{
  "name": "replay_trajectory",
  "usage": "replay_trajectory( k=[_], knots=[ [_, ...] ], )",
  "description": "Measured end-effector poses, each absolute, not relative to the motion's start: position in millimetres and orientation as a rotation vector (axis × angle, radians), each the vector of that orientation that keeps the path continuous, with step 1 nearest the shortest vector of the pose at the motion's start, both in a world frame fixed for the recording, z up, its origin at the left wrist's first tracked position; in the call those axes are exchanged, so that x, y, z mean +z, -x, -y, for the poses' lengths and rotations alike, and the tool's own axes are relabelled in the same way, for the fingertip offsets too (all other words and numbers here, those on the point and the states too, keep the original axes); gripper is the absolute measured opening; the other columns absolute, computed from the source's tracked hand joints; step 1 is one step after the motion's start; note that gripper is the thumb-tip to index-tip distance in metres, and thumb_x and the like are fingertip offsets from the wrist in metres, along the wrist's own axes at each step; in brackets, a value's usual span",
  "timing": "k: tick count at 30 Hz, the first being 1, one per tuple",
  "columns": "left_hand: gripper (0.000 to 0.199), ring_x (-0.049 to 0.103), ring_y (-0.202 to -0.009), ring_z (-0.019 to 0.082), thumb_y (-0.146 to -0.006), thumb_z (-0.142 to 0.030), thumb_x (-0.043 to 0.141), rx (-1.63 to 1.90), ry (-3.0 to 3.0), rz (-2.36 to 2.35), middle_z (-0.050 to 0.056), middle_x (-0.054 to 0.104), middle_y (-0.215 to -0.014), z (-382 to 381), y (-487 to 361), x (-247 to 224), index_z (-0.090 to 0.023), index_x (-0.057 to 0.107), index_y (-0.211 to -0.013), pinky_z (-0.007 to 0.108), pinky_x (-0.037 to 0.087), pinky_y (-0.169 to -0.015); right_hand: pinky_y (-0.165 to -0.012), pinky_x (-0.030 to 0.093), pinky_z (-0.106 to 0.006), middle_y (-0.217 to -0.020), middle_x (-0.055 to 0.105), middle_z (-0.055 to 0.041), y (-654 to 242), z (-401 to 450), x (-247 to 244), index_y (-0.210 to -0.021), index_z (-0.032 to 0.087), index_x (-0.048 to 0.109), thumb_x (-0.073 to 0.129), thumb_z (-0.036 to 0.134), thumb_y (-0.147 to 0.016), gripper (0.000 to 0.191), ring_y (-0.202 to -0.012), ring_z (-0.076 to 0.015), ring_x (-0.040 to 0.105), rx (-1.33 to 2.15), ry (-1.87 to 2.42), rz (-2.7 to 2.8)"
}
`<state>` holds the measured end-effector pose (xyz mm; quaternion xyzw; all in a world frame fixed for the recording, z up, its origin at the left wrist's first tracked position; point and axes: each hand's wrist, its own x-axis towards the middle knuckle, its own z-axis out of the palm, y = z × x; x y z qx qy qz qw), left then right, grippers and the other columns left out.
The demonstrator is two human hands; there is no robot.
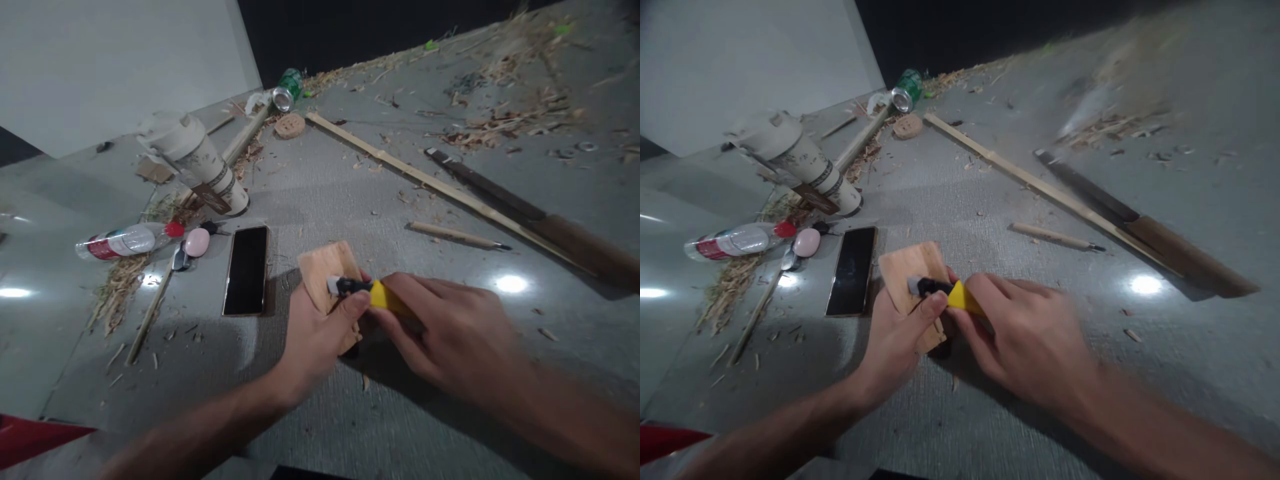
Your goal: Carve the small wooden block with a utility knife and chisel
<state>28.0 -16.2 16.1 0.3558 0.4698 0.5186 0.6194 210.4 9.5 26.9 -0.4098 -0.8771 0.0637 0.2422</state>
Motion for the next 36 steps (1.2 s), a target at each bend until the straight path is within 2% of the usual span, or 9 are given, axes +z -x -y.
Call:
replay_trajectory(
  k=[4,10,15,19,24,29,36],
  knots=[
    [0.028,0.07,-0.088,0.017,-0.089,-0.04,0.084,1.241,-0.792,-1.096,0.004,0.073,-0.097,16.0,-30.7,15.0,-0.02,0.073,-0.105,0.028,0.06,-0.082,-0.049,0.03,-0.028,-0.06,0.054,0.0035,-210.2,-9.2,28.3,-0.084,0.022,0.053,0.051,0.038,-0.107,0.028,-0.045,-0.0128,0.048,0.216,1.133,2.382],
    [0.036,0.068,-0.085,0.017,-0.081,-0.044,0.09,1.186,-0.79,-1.094,0.003,0.071,-0.092,12.2,-27.1,11.2,-0.02,0.075,-0.104,0.027,0.058,-0.078,-0.049,0.03,-0.028,-0.062,0.057,0.0024,-215.6,-14.6,27.9,-0.086,0.022,0.056,0.05,0.038,-0.106,0.026,-0.046,-0.0137,0.051,0.273,1.11,2.397],
    [0.036,0.069,-0.088,0.017,-0.077,-0.036,0.093,1.168,-0.751,-1.085,0.004,0.072,-0.097,9.9,-22.0,9.3,-0.018,0.075,-0.103,0.028,0.058,-0.083,-0.05,0.03,-0.03,-0.062,0.057,0.0024,-218.6,-19.7,27.1,-0.085,0.022,0.054,0.049,0.039,-0.106,0.027,-0.046,-0.0142,0.051,0.278,1.075,2.428],
    [0.033,0.067,-0.085,0.016,-0.077,-0.026,0.091,1.148,-0.781,-1.03,0.002,0.071,-0.095,10.3,-19.8,8.9,-0.019,0.075,-0.104,0.026,0.058,-0.081,-0.052,0.031,-0.03,-0.064,0.058,0.0018,-220.9,-21.3,27.1,-0.087,0.022,0.055,0.051,0.036,-0.105,0.024,-0.051,-0.0148,0.054,0.326,1.014,2.453],
    [0.034,0.067,-0.087,0.017,-0.077,-0.031,0.09,1.116,-0.786,-1.04,0.004,0.07,-0.096,11.8,-21.3,11.4,-0.019,0.075,-0.104,0.027,0.058,-0.08,-0.053,0.031,-0.031,-0.067,0.059,0.0018,-222.1,-22.5,27.6,-0.089,0.021,0.057,0.051,0.034,-0.105,0.021,-0.054,-0.0148,0.055,0.384,0.954,2.461],
    [0.039,0.065,-0.089,0.017,-0.073,-0.026,0.092,1.109,-0.769,-1.003,0.003,0.069,-0.095,12.5,-22.5,10.5,-0.019,0.076,-0.107,0.028,0.056,-0.081,-0.053,0.031,-0.031,-0.066,0.057,0.0029,-221.2,-23.1,27.4,-0.088,0.022,0.055,0.051,0.031,-0.104,0.019,-0.053,-0.0146,0.053,0.357,0.921,2.474],
    [0.038,0.064,-0.086,0.015,-0.074,-0.027,0.092,1.087,-0.718,-1.008,0.003,0.069,-0.094,12.6,-24.4,11.6,-0.018,0.075,-0.106,0.025,0.055,-0.08,-0.053,0.033,-0.031,-0.068,0.058,0.0029,-220.1,-22.5,26.8,-0.089,0.023,0.054,0.051,0.032,-0.106,0.02,-0.054,-0.0146,0.054,0.35,0.923,2.462]
  ],
)
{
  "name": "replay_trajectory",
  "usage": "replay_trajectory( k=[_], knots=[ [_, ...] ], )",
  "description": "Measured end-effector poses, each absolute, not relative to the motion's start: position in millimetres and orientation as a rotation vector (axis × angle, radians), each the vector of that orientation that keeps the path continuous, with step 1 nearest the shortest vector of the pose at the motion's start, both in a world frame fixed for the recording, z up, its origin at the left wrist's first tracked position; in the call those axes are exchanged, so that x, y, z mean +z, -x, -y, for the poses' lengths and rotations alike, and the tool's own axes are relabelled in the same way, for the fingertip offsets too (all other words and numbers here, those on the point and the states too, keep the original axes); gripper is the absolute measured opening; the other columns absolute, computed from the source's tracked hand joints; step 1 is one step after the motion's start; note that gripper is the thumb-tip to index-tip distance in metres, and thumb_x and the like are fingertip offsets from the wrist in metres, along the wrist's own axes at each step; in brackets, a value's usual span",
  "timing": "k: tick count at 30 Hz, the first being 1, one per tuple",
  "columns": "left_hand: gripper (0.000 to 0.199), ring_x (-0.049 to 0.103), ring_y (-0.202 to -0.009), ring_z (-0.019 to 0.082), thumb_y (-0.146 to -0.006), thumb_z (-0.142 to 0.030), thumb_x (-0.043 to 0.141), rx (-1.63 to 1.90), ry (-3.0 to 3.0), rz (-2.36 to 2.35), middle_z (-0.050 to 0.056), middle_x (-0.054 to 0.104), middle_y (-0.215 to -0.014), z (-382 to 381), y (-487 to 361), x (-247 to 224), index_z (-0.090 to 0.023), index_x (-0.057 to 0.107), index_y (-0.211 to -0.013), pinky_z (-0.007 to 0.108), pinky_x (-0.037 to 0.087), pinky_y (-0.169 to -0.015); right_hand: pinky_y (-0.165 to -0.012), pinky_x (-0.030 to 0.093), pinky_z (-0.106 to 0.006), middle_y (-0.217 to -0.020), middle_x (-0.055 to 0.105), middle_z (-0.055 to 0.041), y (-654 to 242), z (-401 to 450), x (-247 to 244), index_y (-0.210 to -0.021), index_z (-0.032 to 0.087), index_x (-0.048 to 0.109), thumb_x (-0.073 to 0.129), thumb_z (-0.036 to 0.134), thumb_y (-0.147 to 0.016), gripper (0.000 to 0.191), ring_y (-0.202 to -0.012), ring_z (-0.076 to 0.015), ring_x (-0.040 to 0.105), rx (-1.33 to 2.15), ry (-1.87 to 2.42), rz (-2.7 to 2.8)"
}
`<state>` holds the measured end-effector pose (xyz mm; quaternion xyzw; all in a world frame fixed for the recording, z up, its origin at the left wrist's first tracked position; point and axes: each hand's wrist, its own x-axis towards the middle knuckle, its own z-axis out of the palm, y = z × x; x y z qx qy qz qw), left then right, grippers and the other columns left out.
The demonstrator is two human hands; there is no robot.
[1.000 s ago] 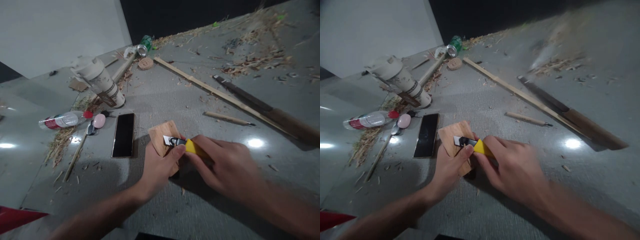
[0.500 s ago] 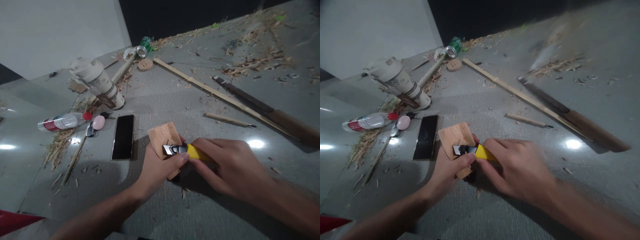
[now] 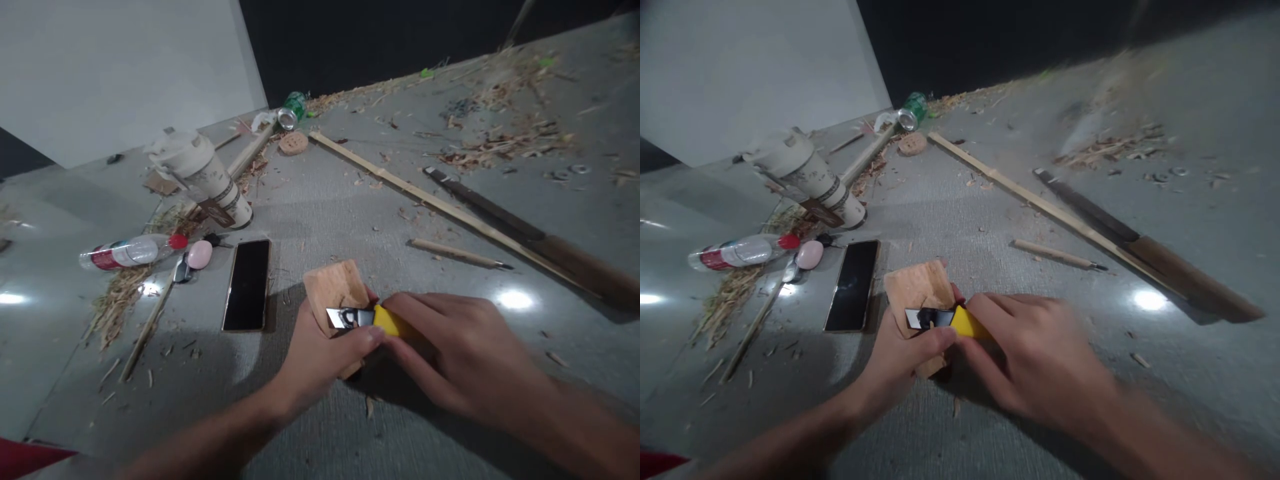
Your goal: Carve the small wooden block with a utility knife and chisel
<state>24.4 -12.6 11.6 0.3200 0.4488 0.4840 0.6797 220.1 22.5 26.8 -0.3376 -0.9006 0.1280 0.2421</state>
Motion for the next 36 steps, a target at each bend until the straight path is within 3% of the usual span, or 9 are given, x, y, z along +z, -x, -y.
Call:
replay_trajectory(
  k=[8,29,36],
  knots=[
    [0.037,0.068,-0.088,0.015,-0.077,-0.037,0.095,1.175,-0.691,-0.994,0.004,0.073,-0.096,16.6,-30.0,6.8,-0.017,0.077,-0.102,0.026,0.059,-0.082,-0.053,0.032,-0.032,-0.066,0.059,0.0023,-217.6,-17.4,22.8,-0.087,0.023,0.053,0.05,0.035,-0.107,0.023,-0.054,-0.0163,0.056,0.265,0.981,2.459],
    [0.031,0.071,-0.084,0.015,-0.084,-0.035,0.089,1.263,-0.686,-1.033,0.003,0.073,-0.094,23.2,-35.1,8.7,-0.018,0.074,-0.105,0.025,0.061,-0.08,-0.055,0.036,-0.032,-0.068,0.062,0.0012,-209.7,-5.3,21.2,-0.089,0.023,0.055,0.049,0.032,-0.107,0.021,-0.056,-0.0164,0.059,0.23,1.025,2.379],
    [0.027,0.074,-0.093,0.017,-0.087,-0.033,0.086,1.266,-0.704,-1.034,0.006,0.076,-0.1,23.4,-34.6,11.7,-0.017,0.076,-0.106,0.027,0.061,-0.087,-0.056,0.038,-0.033,-0.07,0.063,0.001,-208.6,-7.3,19.2,-0.088,0.024,0.053,0.047,0.034,-0.109,0.024,-0.058,-0.017,0.06,0.2,1.028,2.401]
  ],
)
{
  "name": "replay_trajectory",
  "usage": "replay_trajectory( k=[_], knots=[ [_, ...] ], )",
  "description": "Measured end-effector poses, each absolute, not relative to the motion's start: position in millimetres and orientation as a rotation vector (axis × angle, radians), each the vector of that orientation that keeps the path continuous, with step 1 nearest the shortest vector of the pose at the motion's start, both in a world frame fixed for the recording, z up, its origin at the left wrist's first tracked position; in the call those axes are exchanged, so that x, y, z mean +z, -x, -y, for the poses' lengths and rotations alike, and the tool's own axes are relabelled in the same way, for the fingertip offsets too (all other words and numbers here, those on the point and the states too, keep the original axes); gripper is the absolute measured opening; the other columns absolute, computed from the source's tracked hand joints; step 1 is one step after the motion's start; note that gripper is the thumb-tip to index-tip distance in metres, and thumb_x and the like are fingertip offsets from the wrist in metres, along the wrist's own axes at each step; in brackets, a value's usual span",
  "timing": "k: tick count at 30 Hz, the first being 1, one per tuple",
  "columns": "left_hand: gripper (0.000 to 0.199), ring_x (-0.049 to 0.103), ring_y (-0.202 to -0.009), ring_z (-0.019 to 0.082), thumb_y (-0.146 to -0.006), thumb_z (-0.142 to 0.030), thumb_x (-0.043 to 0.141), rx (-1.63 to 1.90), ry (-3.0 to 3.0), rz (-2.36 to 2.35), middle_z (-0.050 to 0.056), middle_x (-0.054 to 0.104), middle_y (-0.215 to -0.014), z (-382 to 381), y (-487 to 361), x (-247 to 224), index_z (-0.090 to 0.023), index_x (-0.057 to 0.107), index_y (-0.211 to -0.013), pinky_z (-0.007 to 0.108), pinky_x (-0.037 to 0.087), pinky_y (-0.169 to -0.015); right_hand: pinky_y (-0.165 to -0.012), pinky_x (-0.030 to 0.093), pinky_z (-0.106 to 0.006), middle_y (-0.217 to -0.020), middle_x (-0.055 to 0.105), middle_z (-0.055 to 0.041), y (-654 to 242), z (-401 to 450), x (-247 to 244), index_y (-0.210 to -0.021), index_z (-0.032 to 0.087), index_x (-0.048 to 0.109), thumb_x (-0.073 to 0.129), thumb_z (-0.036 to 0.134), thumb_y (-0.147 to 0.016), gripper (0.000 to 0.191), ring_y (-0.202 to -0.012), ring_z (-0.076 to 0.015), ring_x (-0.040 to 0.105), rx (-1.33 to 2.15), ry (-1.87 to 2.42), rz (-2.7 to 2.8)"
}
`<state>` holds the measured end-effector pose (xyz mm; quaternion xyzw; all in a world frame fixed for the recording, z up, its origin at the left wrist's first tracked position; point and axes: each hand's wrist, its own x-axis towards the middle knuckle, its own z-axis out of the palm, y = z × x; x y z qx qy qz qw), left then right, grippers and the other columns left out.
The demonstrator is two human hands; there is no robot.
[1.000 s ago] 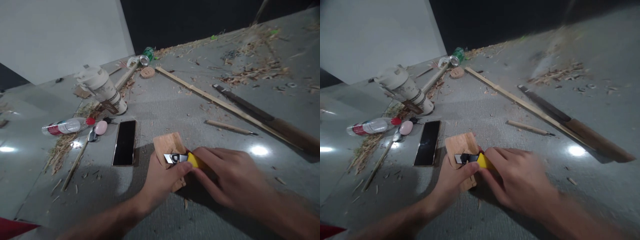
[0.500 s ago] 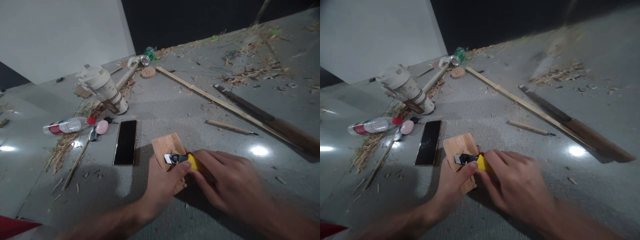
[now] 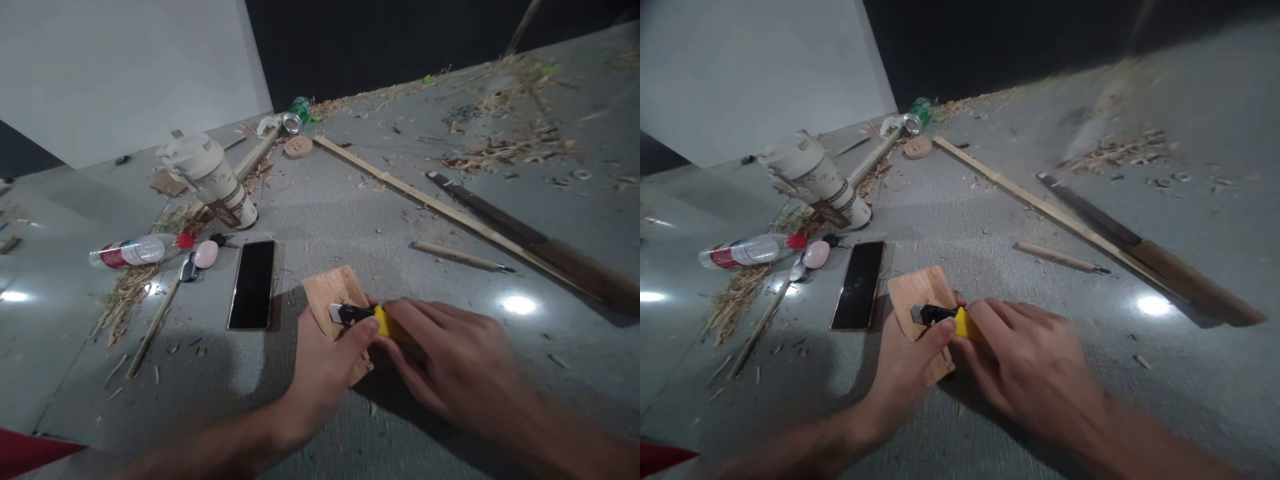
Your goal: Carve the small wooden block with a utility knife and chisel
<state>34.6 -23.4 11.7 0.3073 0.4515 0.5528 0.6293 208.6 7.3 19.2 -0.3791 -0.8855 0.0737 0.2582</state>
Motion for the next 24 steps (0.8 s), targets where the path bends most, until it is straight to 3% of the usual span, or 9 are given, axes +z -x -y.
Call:
replay_trajectory(
  k=[9,24],
  knots=[
    [0.033,0.073,-0.086,0.016,-0.082,-0.035,0.09,1.26,-0.669,-1.152,0.004,0.075,-0.096,22.3,-35.4,11.1,-0.016,0.075,-0.105,0.025,0.061,-0.078,-0.054,0.036,-0.03,-0.067,0.06,0.0023,-209.1,-9.1,24.5,-0.086,0.023,0.053,0.049,0.03,-0.108,0.024,-0.054,-0.0143,0.057,0.134,0.991,2.392],
    [0.034,0.07,-0.088,0.016,-0.079,-0.033,0.093,1.191,-0.724,-1.08,0.004,0.074,-0.096,18.2,-27.7,7.6,-0.018,0.077,-0.106,0.025,0.059,-0.081,-0.053,0.034,-0.031,-0.065,0.06,0.0025,-215.2,-16.9,25.9,-0.085,0.023,0.053,0.051,0.035,-0.104,0.022,-0.052,-0.0159,0.059,0.271,1.0,2.441]
  ],
)
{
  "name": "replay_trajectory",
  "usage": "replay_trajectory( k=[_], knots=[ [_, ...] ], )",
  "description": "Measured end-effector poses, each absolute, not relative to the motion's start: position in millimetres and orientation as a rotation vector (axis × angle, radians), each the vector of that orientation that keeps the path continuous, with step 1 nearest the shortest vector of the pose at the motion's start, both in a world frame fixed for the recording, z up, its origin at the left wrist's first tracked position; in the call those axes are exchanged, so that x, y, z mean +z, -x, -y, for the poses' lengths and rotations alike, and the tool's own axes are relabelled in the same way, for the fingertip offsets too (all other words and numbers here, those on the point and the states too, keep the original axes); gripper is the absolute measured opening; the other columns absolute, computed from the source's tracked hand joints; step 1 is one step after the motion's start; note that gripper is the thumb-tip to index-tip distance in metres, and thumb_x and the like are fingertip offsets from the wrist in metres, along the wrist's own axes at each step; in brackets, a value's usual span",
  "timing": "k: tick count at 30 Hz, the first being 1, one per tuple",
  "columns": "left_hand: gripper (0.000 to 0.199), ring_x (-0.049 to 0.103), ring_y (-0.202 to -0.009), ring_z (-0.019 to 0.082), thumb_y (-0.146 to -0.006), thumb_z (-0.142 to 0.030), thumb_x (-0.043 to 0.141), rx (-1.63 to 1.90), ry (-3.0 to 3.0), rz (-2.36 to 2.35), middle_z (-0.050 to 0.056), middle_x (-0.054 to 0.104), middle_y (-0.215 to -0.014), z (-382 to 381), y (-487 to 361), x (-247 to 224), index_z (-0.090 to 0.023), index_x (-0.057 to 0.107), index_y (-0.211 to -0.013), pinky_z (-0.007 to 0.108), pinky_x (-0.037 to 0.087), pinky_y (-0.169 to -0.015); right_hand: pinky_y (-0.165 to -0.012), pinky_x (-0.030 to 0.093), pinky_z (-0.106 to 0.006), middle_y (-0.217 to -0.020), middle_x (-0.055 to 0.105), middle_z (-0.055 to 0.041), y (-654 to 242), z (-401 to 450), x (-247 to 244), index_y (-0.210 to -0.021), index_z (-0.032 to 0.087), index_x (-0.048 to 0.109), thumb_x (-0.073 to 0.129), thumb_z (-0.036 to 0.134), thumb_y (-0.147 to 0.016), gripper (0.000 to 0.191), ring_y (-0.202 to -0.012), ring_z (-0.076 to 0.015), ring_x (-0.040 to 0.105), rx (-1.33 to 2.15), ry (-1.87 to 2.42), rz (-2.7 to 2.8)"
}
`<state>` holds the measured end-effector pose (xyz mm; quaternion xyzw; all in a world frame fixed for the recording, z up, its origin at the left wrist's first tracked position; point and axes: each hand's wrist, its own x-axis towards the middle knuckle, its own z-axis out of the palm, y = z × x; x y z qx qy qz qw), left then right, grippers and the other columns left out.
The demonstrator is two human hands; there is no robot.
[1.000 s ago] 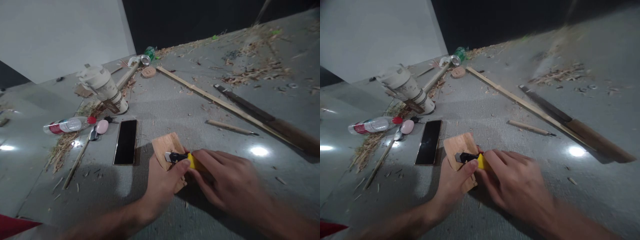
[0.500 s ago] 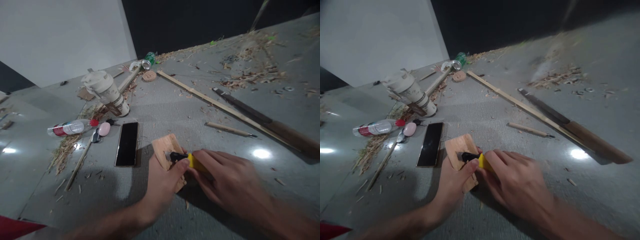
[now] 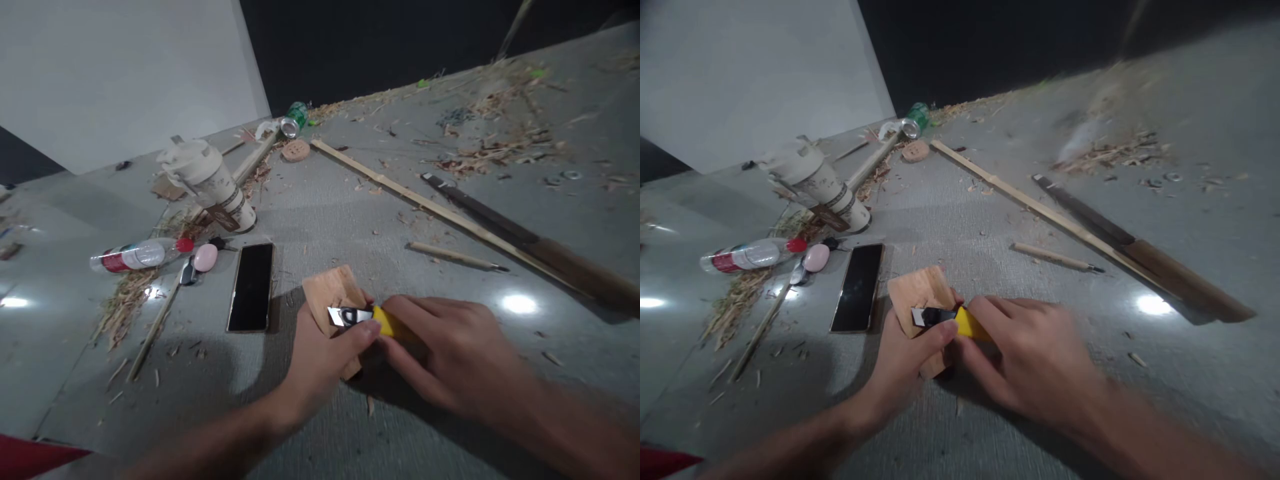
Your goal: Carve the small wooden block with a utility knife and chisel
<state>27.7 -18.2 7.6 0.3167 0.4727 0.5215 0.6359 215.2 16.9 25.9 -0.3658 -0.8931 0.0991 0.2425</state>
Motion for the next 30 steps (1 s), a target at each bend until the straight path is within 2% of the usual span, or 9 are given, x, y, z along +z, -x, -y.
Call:
replay_trajectory(
  k=[7,13,23,30],
  knots=[
    [0.038,0.068,-0.088,0.017,-0.077,-0.033,0.093,1.15,-0.691,-1.018,0.005,0.072,-0.097,18.9,-27.6,9.1,-0.018,0.076,-0.107,0.027,0.059,-0.081,-0.053,0.032,-0.031,-0.063,0.058,0.003,-217.6,-20.9,27.5,-0.084,0.023,0.056,0.051,0.033,-0.104,0.023,-0.051,-0.0143,0.055,0.284,0.93,2.441],
    [0.036,0.065,-0.081,0.016,-0.075,-0.038,0.094,1.087,-0.71,-0.994,0.004,0.068,-0.09,16.7,-25.8,9.6,-0.016,0.076,-0.097,0.026,0.057,-0.075,-0.052,0.031,-0.031,-0.063,0.058,0.003,-220.0,-23.6,27.9,-0.083,0.022,0.057,0.054,0.034,-0.102,0.022,-0.05,-0.0139,0.053,0.262,0.93,2.443],
    [0.041,0.064,-0.082,0.016,-0.071,-0.042,0.097,1.049,-0.67,-0.996,0.005,0.068,-0.09,16.3,-23.5,8.2,-0.016,0.077,-0.097,0.027,0.056,-0.077,-0.052,0.031,-0.031,-0.062,0.058,0.0028,-220.9,-25.2,29.3,-0.082,0.022,0.057,0.054,0.033,-0.101,0.022,-0.05,-0.0139,0.054,0.24,0.927,2.442],
    [0.037,0.063,-0.081,0.015,-0.076,-0.041,0.095,1.038,-0.713,-0.996,0.004,0.067,-0.089,16.3,-22.1,6.4,-0.016,0.078,-0.098,0.026,0.056,-0.077,-0.052,0.031,-0.03,-0.062,0.059,0.0027,-220.4,-25.2,31.2,-0.084,0.022,0.058,0.054,0.033,-0.102,0.022,-0.05,-0.0137,0.054,0.243,0.917,2.443]
  ],
)
